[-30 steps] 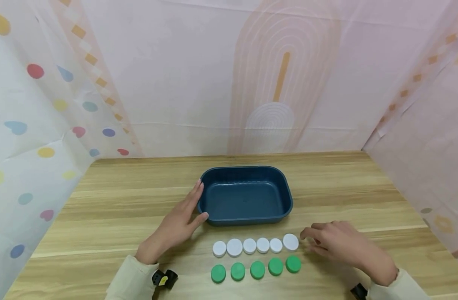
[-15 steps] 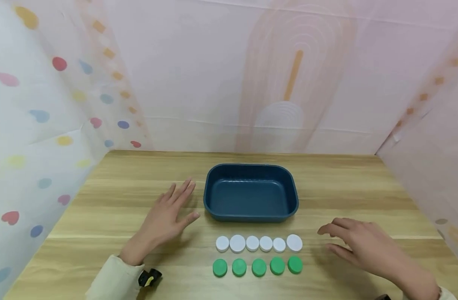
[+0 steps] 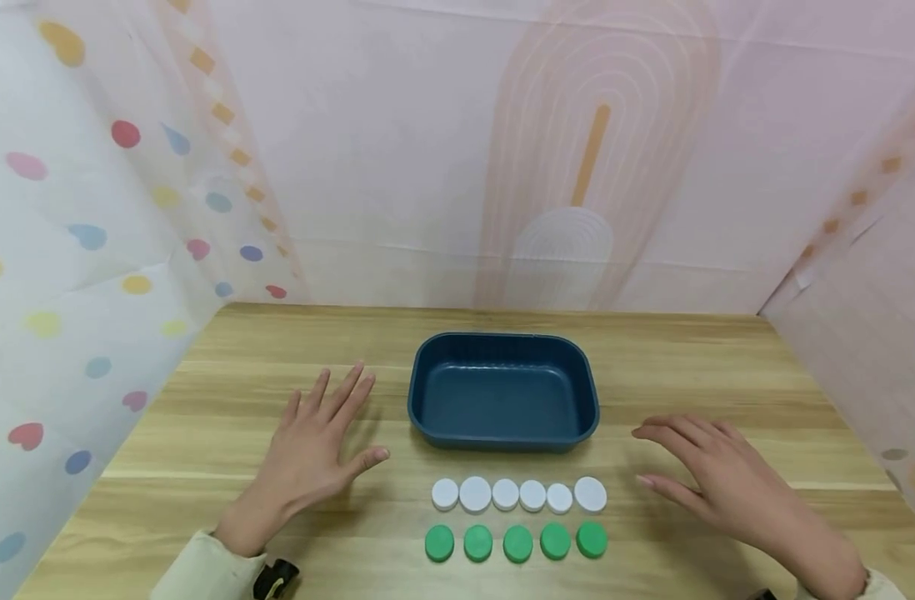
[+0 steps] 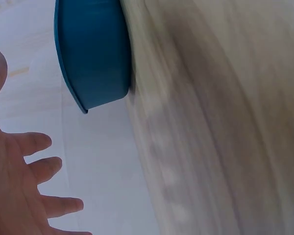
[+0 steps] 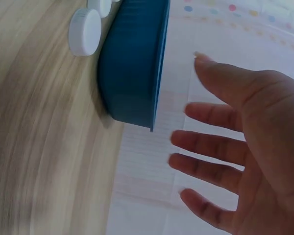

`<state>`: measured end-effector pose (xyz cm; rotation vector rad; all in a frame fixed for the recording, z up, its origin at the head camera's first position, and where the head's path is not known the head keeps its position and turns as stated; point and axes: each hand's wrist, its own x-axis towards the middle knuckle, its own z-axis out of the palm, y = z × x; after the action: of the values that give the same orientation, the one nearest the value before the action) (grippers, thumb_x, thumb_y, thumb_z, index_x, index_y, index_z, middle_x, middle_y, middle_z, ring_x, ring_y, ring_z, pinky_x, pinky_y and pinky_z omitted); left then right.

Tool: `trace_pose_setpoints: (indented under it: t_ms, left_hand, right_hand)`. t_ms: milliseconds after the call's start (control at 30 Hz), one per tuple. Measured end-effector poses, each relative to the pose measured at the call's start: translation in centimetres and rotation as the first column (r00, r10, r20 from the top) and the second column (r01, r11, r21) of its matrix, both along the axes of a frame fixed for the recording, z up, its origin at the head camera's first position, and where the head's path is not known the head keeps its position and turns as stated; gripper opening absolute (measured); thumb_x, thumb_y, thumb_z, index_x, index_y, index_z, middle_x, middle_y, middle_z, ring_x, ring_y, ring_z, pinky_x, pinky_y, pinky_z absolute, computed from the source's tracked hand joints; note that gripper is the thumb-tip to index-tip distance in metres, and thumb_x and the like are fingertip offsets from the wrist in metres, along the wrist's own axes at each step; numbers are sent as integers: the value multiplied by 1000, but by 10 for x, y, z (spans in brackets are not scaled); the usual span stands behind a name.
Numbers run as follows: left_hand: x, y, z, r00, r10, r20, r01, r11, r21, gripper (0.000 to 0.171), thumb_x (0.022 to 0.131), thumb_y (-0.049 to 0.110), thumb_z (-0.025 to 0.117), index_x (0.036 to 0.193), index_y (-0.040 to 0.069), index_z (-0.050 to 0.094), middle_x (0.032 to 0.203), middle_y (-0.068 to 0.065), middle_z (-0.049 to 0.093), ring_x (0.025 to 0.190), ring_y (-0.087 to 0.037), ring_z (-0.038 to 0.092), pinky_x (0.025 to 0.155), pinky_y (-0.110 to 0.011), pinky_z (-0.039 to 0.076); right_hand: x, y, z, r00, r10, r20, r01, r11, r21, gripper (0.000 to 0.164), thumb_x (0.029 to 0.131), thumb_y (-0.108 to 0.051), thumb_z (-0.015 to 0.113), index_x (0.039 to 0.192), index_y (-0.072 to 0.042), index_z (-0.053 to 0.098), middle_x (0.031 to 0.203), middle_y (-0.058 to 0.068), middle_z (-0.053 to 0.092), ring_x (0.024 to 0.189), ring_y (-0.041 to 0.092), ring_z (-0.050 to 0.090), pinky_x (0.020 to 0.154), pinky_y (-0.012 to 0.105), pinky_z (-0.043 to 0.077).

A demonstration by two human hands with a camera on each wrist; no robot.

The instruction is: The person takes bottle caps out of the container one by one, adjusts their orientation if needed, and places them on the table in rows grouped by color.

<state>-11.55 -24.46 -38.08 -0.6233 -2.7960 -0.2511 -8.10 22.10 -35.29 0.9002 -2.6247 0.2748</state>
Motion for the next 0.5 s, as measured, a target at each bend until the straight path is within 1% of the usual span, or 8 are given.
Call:
trace_pose_setpoints:
  t_ms: [133,267,333,367,433,500]
  left_hand:
    - [-1,0,3,1000,-1,-9,1,1000,6,87,84,58,61,152,14,29,157,-5,21,138,-47,19,101,-71,16]
    - [-1,1,4,1000,-4,1,4,1000,15,87,84,56,63,152,14,29,158,-5,20,139,-46,16,101,-72,14]
    - [-1,1,5,1000,-3,8,3,1000,16,88,84,55,64,152,13,28,158,-5,19,140,-45,13,101,-72,13]
    - [-2,2,5,1000,-3,9,3,1000,16,88,83,55,64,152,13,28,158,-5,18,140,-45,12,101,-73,13]
    - [-2,2,5,1000,-5,11,5,1000,17,89,83,54,65,152,14,26,158,-6,18,141,-45,10,100,-73,12]
    - [-3,2,5,1000,-11,9,10,1000,14,90,83,56,64,153,16,24,158,-6,18,141,-44,9,100,-74,12]
  right_hand:
    - [0,-1,-2,999,-31,16,31,999,-15,51,80,-38,76,123,-16,60,122,1,59,110,25,55,80,54,44]
    - [-2,-3,-2,999,-32,22,32,999,-33,57,82,-39,74,131,-16,55,129,4,56,117,30,52,82,58,42]
    - [-2,-4,-1,999,-29,26,30,999,-30,63,83,-41,73,137,-17,51,135,6,52,122,33,48,84,60,41]
    - [-2,-5,-1,999,-28,30,29,999,-30,65,83,-41,72,140,-18,49,138,6,50,126,33,45,85,61,40]
    - [-2,-6,-1,999,-27,37,28,999,-24,69,84,-44,70,144,-19,44,146,5,42,133,35,37,91,63,36]
    - [-2,-5,-1,998,-28,51,29,999,-22,73,85,-46,69,147,-19,39,152,4,33,138,37,27,97,65,29]
